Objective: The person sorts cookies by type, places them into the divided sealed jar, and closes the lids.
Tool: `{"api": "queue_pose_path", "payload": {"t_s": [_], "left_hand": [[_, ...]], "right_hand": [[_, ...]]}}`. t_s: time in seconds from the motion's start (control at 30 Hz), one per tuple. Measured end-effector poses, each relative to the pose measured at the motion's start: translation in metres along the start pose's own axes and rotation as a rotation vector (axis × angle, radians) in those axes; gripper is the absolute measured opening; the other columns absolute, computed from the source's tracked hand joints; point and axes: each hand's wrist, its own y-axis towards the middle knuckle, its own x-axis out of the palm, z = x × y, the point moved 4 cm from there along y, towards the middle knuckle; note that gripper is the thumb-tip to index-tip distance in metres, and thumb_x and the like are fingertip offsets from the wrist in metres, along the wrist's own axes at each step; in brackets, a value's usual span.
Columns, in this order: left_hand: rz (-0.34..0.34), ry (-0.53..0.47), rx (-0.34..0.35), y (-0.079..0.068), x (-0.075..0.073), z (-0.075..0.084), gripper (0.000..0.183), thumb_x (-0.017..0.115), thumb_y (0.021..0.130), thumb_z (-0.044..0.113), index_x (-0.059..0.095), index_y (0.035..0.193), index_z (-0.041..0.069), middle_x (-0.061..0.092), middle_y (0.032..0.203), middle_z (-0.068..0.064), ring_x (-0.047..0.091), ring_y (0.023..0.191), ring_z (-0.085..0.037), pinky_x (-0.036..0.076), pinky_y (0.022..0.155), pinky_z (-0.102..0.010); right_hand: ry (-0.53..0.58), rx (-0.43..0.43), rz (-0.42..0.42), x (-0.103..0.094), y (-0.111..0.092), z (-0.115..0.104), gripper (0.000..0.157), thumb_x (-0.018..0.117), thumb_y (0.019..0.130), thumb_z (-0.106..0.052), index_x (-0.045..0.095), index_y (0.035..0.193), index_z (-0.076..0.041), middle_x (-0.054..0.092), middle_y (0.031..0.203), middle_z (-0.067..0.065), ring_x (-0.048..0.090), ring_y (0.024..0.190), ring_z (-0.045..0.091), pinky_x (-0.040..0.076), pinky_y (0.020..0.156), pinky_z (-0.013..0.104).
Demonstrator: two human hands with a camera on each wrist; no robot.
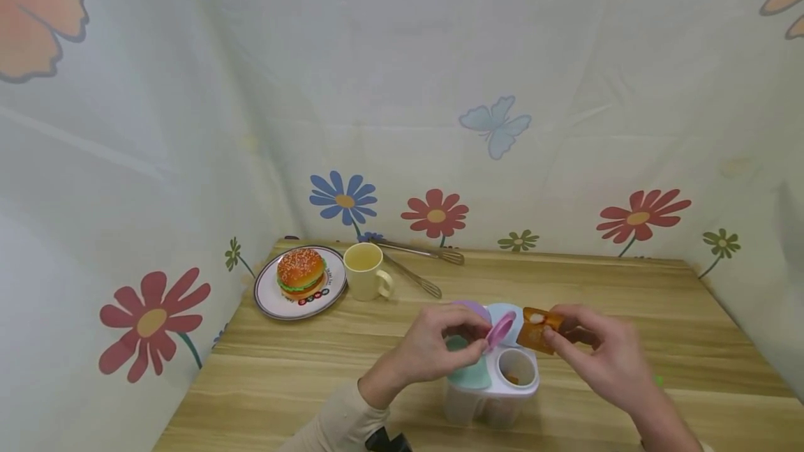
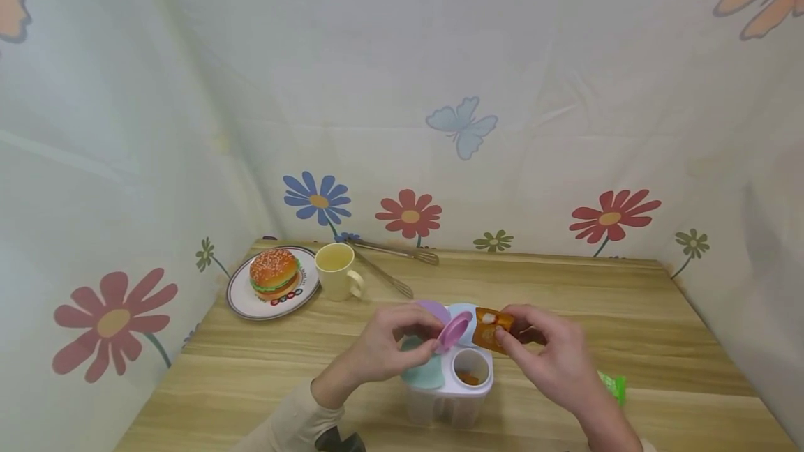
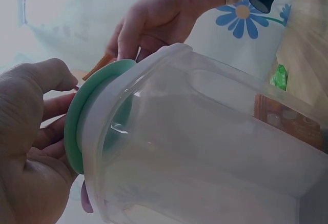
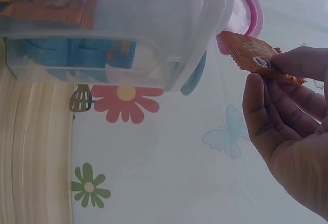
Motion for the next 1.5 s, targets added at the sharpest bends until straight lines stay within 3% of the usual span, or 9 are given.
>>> {"api": "queue_pose_path", "payload": {"t_s": [0.23, 0.8, 1.5], "left_hand": [[-0.003, -0.025, -0.009, -0.004, 0.004, -0.015, 0.019, 0.069, 0.085, 0.002, 0.069, 0.104, 0.004, 0.068, 0.102, -0.007, 0.065, 0.091, -0.005, 0.059, 0.077, -0.021], [-0.014, -0.031, 0.000, -0.002, 0.003, -0.014, 0.019, 0.069, 0.086, 0.003, 0.069, 0.105, 0.004, 0.068, 0.103, -0.006, 0.065, 0.091, -0.005, 0.059, 0.077, -0.022], [-0.014, -0.031, 0.016, -0.003, 0.003, -0.013, 0.019, 0.069, 0.085, 0.001, 0.069, 0.104, 0.004, 0.067, 0.102, -0.006, 0.065, 0.091, -0.005, 0.059, 0.076, -0.022]], "right_hand": [[0.006, 0.025, -0.048, 0.007, -0.001, -0.006, 0.030, 0.078, 0.076, 0.005, 0.070, 0.099, -0.012, 0.071, 0.087, -0.001, 0.064, 0.070, 0.006, 0.058, 0.061, 0.019], [0.090, -0.052, -0.093, 0.020, -0.002, -0.009, 0.033, 0.076, 0.077, 0.008, 0.068, 0.102, -0.012, 0.071, 0.090, 0.000, 0.066, 0.073, 0.007, 0.060, 0.062, 0.023], [0.043, -0.113, -0.116, 0.023, -0.010, -0.006, 0.035, 0.079, 0.074, 0.005, 0.069, 0.101, -0.015, 0.072, 0.089, -0.002, 0.067, 0.074, 0.005, 0.057, 0.065, 0.016]]}}
